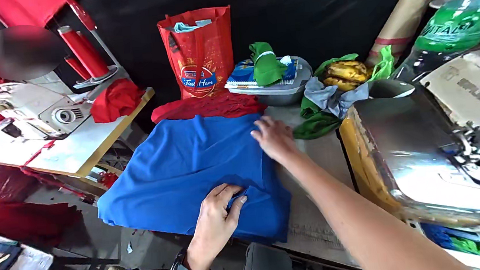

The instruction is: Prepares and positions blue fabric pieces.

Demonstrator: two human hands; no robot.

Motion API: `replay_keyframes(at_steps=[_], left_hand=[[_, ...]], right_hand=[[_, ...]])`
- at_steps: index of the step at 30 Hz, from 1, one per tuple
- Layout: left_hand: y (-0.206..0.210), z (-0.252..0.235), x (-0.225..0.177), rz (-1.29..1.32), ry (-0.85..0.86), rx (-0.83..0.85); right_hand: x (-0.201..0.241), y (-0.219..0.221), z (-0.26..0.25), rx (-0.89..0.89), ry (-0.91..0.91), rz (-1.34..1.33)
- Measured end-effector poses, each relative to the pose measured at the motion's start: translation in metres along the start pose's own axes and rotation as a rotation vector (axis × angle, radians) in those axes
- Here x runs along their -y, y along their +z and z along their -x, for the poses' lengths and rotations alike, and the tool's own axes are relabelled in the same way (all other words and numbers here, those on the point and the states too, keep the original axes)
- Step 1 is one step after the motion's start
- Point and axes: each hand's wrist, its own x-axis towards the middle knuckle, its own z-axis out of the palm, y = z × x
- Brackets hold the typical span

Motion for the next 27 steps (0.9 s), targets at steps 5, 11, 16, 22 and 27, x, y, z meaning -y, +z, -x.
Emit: replay_keyframes(at_steps=[5,11,16,22,27], left_hand=[[-0.007,-0.002,-0.004,0.097,-0.029,0.011],[-0.023,-0.008,-0.011,0.262,-0.161,0.068],[-0.012,-0.002,-0.023,0.123,-0.029,0.213],[-0.004,0.007,-0.021,0.126,-0.079,0.107],[-0.020,-0.019,-0.032,0.115,-0.258,0.116]], right_hand=[[0.005,-0.010,0.022,-0.180,0.076,-0.101],[0.011,-0.016,0.083,-0.086,-0.541,-0.374],[-0.003,0.002,0.051,0.065,-0.474,-0.103],[-0.029,-0.010,0.005,-0.062,0.202,-0.063],[-0.014,-0.010,0.032,-0.328,-0.038,-0.265]])
